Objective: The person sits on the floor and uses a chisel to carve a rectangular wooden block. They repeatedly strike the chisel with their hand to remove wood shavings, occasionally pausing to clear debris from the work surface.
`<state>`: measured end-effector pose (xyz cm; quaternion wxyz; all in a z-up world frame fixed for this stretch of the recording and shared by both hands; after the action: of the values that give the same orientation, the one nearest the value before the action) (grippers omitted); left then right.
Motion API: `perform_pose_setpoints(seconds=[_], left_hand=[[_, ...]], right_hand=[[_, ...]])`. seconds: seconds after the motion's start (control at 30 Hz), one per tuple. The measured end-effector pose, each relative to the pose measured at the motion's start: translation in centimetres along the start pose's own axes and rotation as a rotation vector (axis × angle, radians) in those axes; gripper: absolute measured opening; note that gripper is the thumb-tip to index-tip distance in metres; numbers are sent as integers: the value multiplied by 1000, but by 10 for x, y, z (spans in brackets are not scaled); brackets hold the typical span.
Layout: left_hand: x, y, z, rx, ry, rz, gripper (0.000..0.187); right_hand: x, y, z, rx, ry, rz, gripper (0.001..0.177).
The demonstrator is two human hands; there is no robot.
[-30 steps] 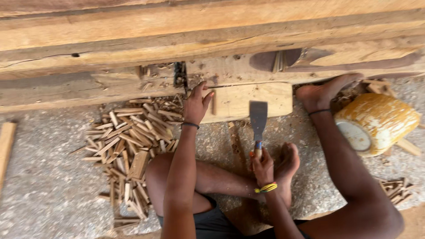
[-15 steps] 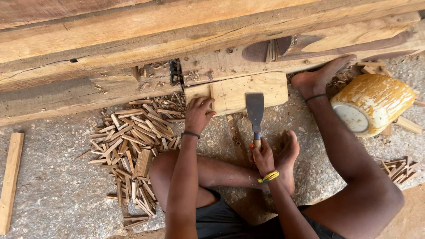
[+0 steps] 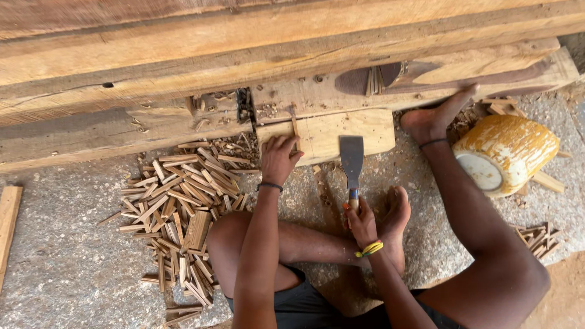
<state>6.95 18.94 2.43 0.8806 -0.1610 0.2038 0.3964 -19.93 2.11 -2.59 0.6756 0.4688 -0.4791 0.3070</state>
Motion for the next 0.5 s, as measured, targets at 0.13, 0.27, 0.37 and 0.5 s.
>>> perform_pose_setpoints(seconds=[0.13,0.27,0.37,0.5], left_hand=[[5,4,-5,-22,-49,-5,58],[10,9,-5,-32,-109,26,52],[10,11,-3,-39,-119,52,44],[5,15,6,-89,-182,84,47]], right_hand=[[2,0,-2,21,-78,31,24],[7,4,-3,-3,5,-23,27],[12,5,-3,-4,17,-27,29],[12,7,-2,11,-9,-28,32]])
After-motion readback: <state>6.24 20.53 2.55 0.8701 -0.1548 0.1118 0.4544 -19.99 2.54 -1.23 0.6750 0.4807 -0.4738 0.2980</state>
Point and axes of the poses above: each hand's wrist, its own y-axis away from the middle knuckle, its own z-axis out of the back of the hand, x = y × z, the point moved 9 cm from there along -y, towards the middle knuckle, and after that the axes turned 13 degrees about x, right-handed, at the moved point
